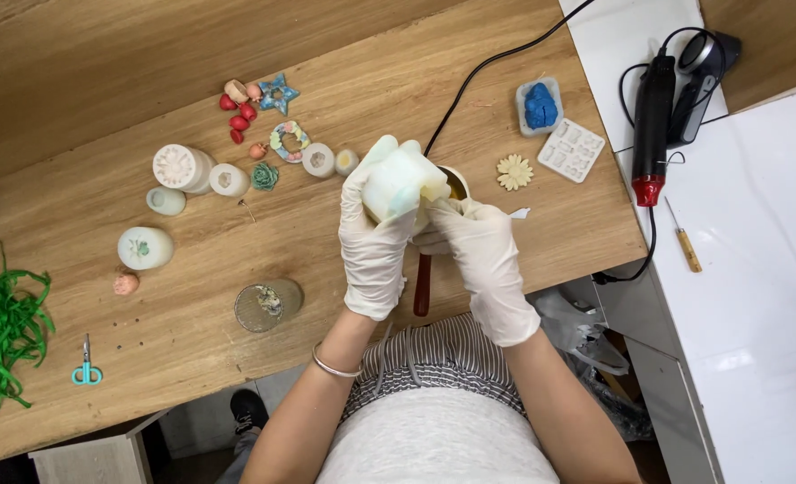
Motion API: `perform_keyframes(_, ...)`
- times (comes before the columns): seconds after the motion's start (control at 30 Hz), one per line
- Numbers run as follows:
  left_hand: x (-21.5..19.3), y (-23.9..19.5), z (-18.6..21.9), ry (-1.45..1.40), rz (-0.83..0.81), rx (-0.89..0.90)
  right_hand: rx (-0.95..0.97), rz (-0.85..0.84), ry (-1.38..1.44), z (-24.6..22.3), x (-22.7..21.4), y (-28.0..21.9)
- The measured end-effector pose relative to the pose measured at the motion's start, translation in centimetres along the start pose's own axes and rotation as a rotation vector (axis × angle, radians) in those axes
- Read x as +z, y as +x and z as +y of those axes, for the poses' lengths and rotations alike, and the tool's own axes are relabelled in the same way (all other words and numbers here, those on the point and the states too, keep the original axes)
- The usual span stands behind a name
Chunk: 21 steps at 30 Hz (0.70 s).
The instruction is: The person, wearing gloves, trims the wick of a molded candle and peels a yellow bear-shaped candle out of a silicone mold, then places it on a wooden shelf with other finished candles. They then demold a second white candle and handle the wax melting pot on the workbench.
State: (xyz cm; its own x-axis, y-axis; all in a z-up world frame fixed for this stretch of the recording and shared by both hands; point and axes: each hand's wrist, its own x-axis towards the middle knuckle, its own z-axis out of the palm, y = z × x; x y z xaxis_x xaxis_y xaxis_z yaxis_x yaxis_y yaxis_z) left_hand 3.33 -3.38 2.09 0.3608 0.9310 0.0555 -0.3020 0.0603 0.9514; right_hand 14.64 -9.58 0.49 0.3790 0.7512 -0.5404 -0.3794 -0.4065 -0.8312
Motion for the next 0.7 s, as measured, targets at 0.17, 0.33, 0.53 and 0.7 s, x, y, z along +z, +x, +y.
perform_keyframes(0.17, -0.4, 0.2, -0.1, -0.005, 0.035, 0.034, -0.077, -0.155, 0.280, 1.4, -0.3, 2.3)
perform_keyframes(0.33, -1.0, 0.7, -1.6, 0.019, 0.070, 0.075, -0.149, -0.215, 0.235, 2.3, -1.5, 3.4)
perform_keyframes(0.53, -1.1, 0.6, -1.1, 0.052, 0.114, 0.086, -0.498, 0.040, -0.156, 0.1, -0.8, 2.1)
perform_keyframes(0.7, -1.4, -0.8, -0.5, -0.006, 0.158, 0.039, -0.917, 0.178, -0.834, 1.7, -2.7, 2.2)
